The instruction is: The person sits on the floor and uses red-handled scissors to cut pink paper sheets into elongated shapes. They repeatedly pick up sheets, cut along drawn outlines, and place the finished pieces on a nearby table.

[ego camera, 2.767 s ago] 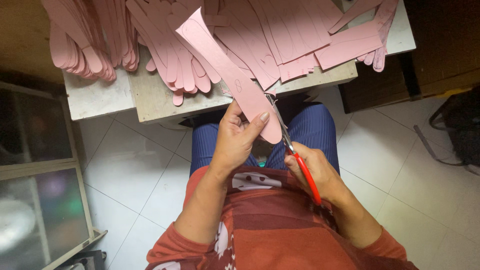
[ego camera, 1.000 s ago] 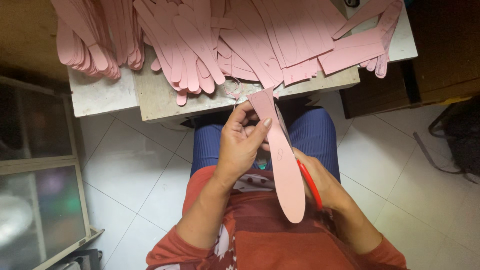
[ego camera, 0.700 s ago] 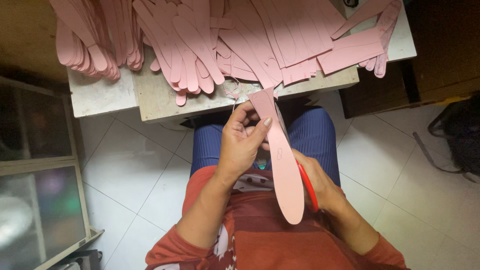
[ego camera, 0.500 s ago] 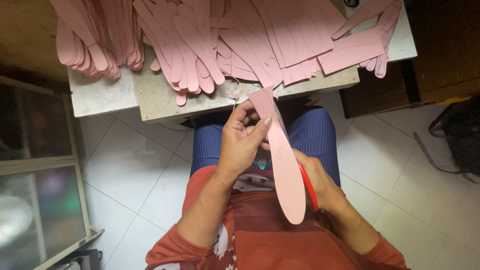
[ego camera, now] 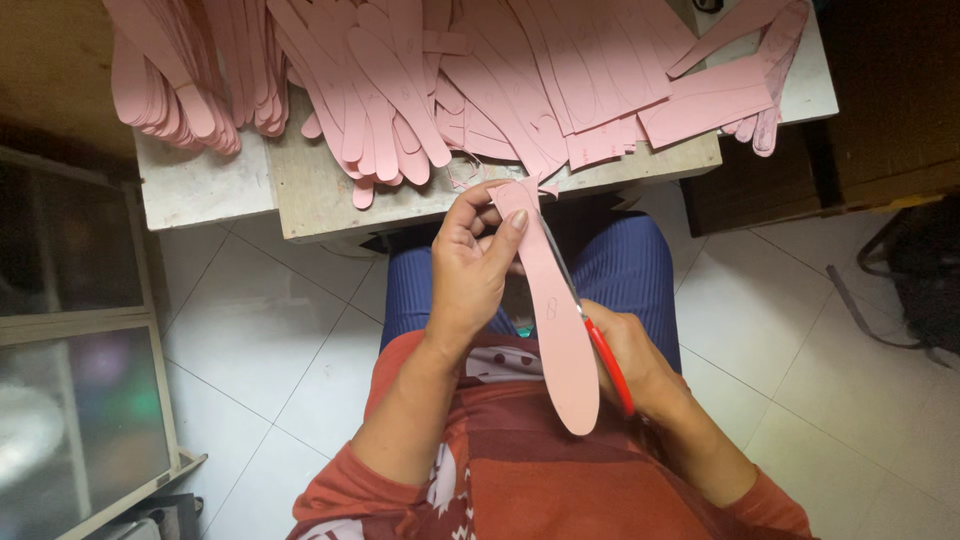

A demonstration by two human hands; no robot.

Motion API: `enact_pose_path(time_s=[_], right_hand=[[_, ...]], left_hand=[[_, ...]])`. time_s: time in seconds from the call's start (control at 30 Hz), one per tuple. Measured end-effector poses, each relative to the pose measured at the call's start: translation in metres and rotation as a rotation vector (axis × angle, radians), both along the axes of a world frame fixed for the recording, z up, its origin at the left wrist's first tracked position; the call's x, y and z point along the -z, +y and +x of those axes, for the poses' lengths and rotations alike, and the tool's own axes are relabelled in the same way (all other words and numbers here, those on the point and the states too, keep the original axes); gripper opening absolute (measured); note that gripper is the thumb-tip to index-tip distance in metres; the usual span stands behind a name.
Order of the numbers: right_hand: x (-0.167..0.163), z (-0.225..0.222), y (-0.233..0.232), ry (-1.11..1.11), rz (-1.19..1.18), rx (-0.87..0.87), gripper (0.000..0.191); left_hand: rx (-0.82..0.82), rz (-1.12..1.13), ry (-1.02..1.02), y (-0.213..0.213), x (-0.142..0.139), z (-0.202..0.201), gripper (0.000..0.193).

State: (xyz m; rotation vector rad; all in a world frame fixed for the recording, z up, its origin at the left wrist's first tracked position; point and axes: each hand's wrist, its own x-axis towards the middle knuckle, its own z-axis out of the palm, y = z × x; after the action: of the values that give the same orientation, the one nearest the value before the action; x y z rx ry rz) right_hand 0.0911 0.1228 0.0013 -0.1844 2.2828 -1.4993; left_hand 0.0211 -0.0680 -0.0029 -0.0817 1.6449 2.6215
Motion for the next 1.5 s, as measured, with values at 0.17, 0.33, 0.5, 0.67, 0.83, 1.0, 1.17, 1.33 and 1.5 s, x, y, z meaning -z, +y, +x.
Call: enact_pose_path(time_s=[0.17, 0.33, 0.5, 0.67, 0.83, 1.0, 1.17, 1.33, 1.5], right_hand=[[-0.006, -0.006, -0.001, -0.137, -0.08, 0.029, 0.036], [-0.01, -0.016, 0.0, 0.179, -0.178, -0.097, 0.057], [-0.014, -0.011, -0.005, 0.025, -0.201, -0.028, 0.054], [-0.018, -0.007, -0.007, 0.008, -0.175, 0.029, 0.051], [-0.023, -0.005, -0.009, 0.016, -0.16, 0.031, 0.05], [-0.022, -0.006, -0.008, 0.056, -0.166, 0.005, 0.05], [-0.016, -0.004, -0.008, 0.069, -0.123, 0.03, 0.051], [-0.014, -0.005, -0.01, -0.013, -0.109, 0.057, 0.05], [-0.013, -0.006, -0.008, -0.019, -0.037, 0.044, 0.048]], left_hand=[[0.044, -0.005, -0.022, 0.012, -0.003, 0.013, 0.035], [0.097, 0.022, -0.033, 0.019, -0.003, 0.019, 0.034], [0.097, 0.031, -0.048, 0.016, -0.001, 0.019, 0.034], [0.097, 0.072, -0.065, 0.017, 0.001, 0.018, 0.035], [0.1, 0.073, -0.079, 0.017, 0.002, 0.019, 0.035], [0.093, 0.091, -0.068, 0.017, 0.003, 0.018, 0.035], [0.099, 0.074, -0.075, 0.018, 0.005, 0.017, 0.036], [0.075, 0.087, -0.088, 0.018, 0.009, 0.017, 0.034], [0.025, 0.037, -0.113, 0.021, 0.016, 0.012, 0.022]])
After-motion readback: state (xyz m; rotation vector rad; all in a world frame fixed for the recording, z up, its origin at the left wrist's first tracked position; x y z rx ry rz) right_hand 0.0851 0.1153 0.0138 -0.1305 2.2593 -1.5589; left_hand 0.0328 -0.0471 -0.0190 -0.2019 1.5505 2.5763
